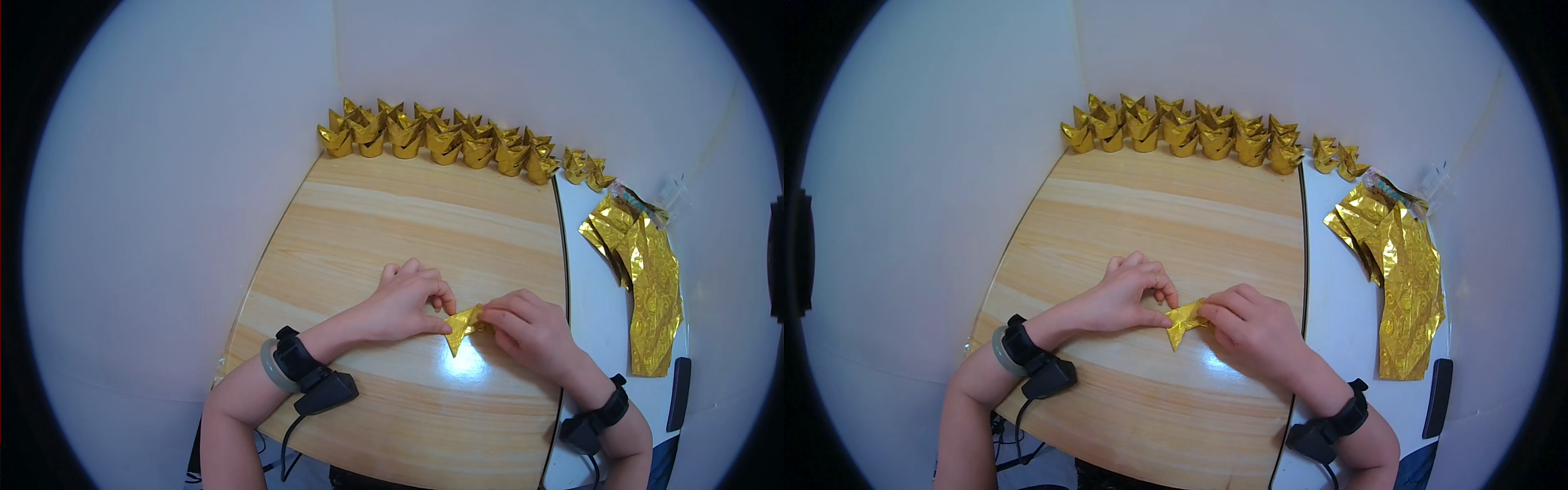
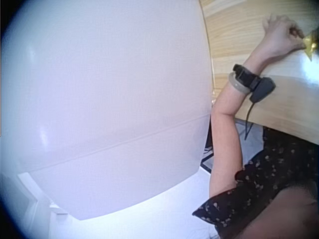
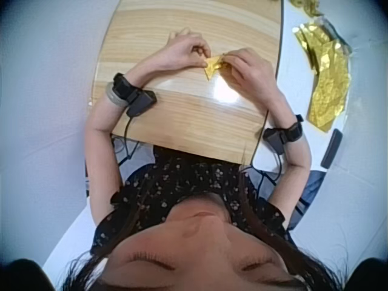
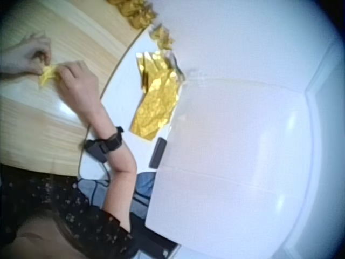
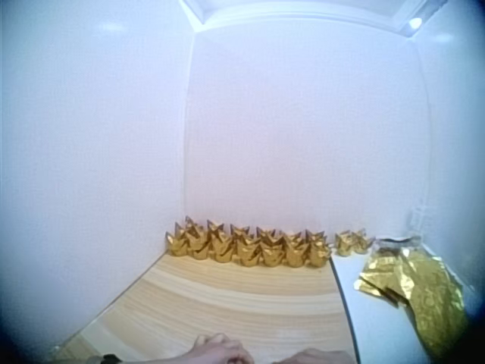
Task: Folding gold-colored paper into traditional ingot shapes.
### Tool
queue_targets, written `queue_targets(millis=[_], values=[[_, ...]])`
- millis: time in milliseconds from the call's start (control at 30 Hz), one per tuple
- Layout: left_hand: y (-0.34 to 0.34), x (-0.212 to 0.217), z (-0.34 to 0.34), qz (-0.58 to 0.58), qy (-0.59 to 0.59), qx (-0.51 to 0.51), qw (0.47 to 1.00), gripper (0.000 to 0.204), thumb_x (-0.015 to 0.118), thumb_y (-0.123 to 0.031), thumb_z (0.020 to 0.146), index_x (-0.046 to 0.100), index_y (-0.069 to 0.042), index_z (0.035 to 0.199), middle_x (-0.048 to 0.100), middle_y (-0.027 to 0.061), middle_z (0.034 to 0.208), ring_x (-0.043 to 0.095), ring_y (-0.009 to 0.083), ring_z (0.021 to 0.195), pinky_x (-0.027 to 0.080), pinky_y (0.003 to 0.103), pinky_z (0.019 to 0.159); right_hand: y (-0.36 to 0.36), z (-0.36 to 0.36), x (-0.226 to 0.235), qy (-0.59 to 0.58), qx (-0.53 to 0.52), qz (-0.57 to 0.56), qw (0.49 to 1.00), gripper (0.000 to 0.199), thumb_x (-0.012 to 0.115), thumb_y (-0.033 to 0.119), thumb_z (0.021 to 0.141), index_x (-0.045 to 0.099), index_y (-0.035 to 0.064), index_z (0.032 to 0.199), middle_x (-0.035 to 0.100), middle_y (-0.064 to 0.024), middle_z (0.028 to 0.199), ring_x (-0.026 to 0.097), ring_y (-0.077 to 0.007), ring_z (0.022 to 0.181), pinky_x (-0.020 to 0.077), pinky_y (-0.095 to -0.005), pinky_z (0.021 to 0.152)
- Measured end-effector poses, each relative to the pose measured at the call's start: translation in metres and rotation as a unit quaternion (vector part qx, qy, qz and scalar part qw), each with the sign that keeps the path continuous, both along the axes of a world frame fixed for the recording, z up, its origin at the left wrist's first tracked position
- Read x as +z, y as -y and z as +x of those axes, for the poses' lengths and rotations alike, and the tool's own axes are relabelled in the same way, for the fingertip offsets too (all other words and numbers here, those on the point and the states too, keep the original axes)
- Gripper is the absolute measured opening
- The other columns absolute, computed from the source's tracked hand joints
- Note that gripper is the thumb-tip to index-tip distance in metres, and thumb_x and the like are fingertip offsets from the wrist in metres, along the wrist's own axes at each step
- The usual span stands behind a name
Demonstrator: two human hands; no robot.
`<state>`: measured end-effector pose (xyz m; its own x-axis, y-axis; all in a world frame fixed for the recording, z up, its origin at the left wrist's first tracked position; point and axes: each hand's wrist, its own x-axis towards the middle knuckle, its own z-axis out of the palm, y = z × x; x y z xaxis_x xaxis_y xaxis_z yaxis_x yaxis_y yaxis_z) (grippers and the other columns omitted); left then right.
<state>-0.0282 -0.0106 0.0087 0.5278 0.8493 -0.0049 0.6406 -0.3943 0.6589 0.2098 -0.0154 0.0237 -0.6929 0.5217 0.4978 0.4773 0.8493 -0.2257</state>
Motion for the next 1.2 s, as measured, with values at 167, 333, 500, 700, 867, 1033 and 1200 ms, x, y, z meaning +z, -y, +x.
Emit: queue_targets(millis=[167,333,500,700,867,1033,1200], values=[[0.0,-0.002,0.0,0.001,0.006,0.0,1.0,0.024,0.078,-0.032,0.073,0.067,-0.02,0.09,0.054,-0.0056,0.084,0.044,0.0153,0.097,0.023,0.037,0.092,-0.001,0.004,0.002,0.068,0.057,0.092,0.992,0.024,0.071,0.006,0.064,0.066,0.0041,0.088,0.063,-0.0039,0.089,0.06,-0.019,0.081,0.0517,-0.0279,0.063],[0.0,-0.001,0.0,-0.002,0.001,-0.003,1.0,0.025,0.078,-0.032,0.073,0.067,-0.019,0.091,0.054,-0.0048,0.085,0.045,0.0162,0.098,0.024,0.038,0.092,-0.001,0.002,0.001,0.068,0.074,0.093,0.99,0.025,0.07,0.006,0.065,0.067,0.0024,0.089,0.063,-0.0048,0.088,0.06,-0.0192,0.08,0.0518,-0.0276,0.064],[-0.001,-0.002,-0.002,0.0,0.004,-0.009,1.0,0.025,0.076,-0.034,0.075,0.067,-0.019,0.093,0.054,-0.004,0.085,0.044,0.0168,0.098,0.023,0.038,0.093,0.001,0.001,-0.006,0.071,0.099,0.088,0.989,0.023,0.07,0.007,0.067,0.067,0.0032,0.09,0.062,-0.0055,0.088,0.06,-0.0197,0.079,0.0519,-0.0277,0.064],[0.0,0.0,0.001,-0.005,0.003,-0.004,1.0,0.023,0.075,-0.033,0.075,0.067,-0.019,0.092,0.055,-0.0037,0.086,0.044,0.0173,0.099,0.023,0.039,0.094,0.0,-0.002,-0.012,-0.039,0.023,-0.116,0.992,0.023,0.073,0.01,0.075,0.064,0.0059,0.095,0.062,-0.0052,0.091,0.059,-0.0247,0.084,0.0506,-0.0334,0.073],[0.001,-0.009,0.005,0.073,0.055,0.007,0.996,0.02,0.075,-0.026,0.076,0.065,-0.016,0.09,0.059,-0.0026,0.092,0.048,0.0165,0.1,0.027,0.037,0.095,-0.005,0.001,-0.014,-0.045,-0.063,-0.077,0.994,0.029,0.074,0.009,0.077,0.058,0.0045,0.101,0.063,-0.0057,0.087,0.06,-0.0208,0.08,0.0494,-0.0308,0.07],[0.004,-0.01,0.017,-0.127,0.328,0.062,0.934,0.017,0.072,-0.015,0.08,0.063,-0.006,0.092,0.062,0.0034,0.087,0.059,0.0143,0.085,0.046,0.029,0.077,0.001,-0.003,-0.015,-0.208,-0.087,-0.487,0.844,0.025,0.074,0.012,0.081,0.058,0.0004,0.097,0.066,-0.0054,0.081,0.06,-0.0083,0.072,0.0474,-0.0232,0.062],[0.014,-0.001,0.026,-0.158,0.294,0.038,0.942,0.015,0.067,-0.006,0.085,0.06,-0.001,0.098,0.063,0.003,0.089,0.059,0.0064,0.08,0.048,0.022,0.071,0.004,-0.007,-0.007,-0.201,-0.067,-0.525,0.824,0.018,0.07,0.013,0.085,0.062,-0.0025,0.091,0.068,-0.006,0.082,0.059,-0.0053,0.074,0.0467,-0.0208,0.062]])
